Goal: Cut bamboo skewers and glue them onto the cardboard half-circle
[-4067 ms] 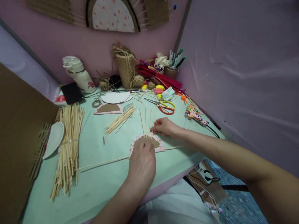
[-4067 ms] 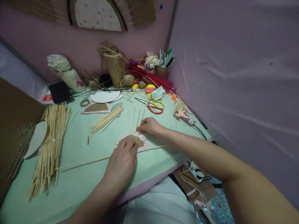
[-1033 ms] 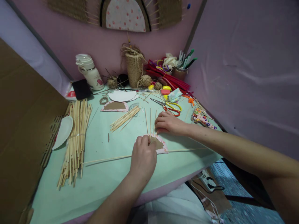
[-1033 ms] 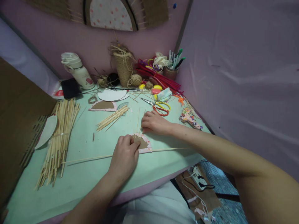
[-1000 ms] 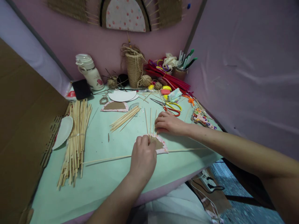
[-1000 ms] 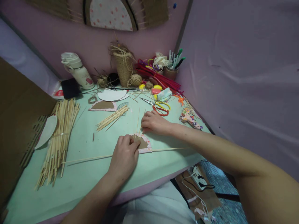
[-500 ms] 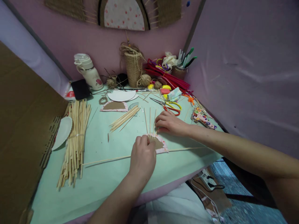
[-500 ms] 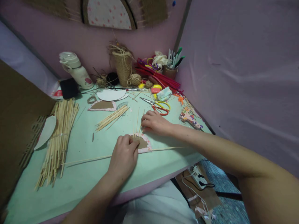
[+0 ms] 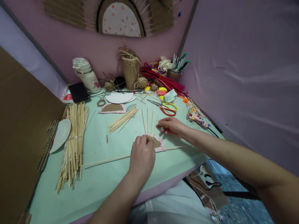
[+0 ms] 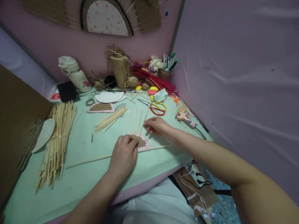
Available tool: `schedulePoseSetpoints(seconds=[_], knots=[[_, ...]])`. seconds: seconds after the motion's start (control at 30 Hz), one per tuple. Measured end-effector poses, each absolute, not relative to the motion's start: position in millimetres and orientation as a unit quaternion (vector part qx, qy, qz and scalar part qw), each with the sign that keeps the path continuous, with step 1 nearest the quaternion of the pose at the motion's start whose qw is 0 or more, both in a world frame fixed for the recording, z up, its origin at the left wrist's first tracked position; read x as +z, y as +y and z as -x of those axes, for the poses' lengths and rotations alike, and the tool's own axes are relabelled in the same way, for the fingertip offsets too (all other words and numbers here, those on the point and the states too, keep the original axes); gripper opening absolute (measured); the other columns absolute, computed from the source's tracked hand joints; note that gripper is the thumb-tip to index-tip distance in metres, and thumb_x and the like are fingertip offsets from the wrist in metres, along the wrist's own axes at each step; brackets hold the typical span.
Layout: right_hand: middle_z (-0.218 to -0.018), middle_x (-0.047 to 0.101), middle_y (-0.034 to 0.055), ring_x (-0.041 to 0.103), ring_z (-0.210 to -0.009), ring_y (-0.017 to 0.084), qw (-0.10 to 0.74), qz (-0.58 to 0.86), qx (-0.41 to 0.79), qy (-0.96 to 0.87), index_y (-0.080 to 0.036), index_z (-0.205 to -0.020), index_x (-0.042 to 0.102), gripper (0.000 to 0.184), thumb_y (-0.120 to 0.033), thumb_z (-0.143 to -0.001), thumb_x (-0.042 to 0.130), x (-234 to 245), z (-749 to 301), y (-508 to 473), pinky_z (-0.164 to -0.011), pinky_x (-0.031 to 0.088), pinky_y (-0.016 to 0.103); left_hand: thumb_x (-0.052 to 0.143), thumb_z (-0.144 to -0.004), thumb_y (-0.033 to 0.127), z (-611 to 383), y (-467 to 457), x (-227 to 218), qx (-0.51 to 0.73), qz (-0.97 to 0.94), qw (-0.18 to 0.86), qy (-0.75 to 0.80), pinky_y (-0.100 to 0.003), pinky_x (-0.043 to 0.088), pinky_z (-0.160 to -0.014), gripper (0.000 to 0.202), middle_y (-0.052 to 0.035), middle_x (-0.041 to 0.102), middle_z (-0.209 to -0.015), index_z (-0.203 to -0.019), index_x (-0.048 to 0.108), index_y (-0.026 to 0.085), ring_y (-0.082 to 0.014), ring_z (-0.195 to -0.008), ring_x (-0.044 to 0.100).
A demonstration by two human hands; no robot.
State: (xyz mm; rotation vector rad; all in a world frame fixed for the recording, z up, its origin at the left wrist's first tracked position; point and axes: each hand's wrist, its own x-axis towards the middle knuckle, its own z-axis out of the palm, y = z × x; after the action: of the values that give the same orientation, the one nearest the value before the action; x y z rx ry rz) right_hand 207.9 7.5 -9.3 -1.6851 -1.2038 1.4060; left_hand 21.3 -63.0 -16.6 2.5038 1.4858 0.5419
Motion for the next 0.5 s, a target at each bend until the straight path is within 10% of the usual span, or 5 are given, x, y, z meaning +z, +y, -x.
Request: schedulePoseSetpoints(seconds=[0.33, 0.5], knots=[[-0.108, 0.058, 0.0118, 0.054, -0.103, 0.025, 0.284, 0.519, 0.123, -0.797, -0.019, -0.097, 0.061, 0.018, -0.029, -0.083, 0.063, -21, -238, 7, -0.089, 0.044, 0.039, 0.048, -0.081, 0.004, -19, -61, -15, 0.207, -0.828, 0.073, 0.516, -0.040, 0.045, -0.082, 0.036, -0.0098, 0.060, -0.117, -0.111, 0.063, 0.018, -0.0273, -0.106, 0.049], [-0.087, 0.063, 0.0065, 0.058, -0.081, 0.019, 0.251, 0.548, 0.092, -0.792, -0.019, -0.085, 0.062, 0.006, -0.023, -0.085, 0.058, -12, -254, 17, -0.073, 0.043, 0.029, 0.048, -0.083, 0.007, -16, -59, -14, 0.222, -0.798, 0.038, 0.558, -0.044, 0.043, -0.084, 0.036, -0.0111, 0.059, -0.122, -0.112, 0.065, 0.020, -0.0302, -0.113, 0.048]])
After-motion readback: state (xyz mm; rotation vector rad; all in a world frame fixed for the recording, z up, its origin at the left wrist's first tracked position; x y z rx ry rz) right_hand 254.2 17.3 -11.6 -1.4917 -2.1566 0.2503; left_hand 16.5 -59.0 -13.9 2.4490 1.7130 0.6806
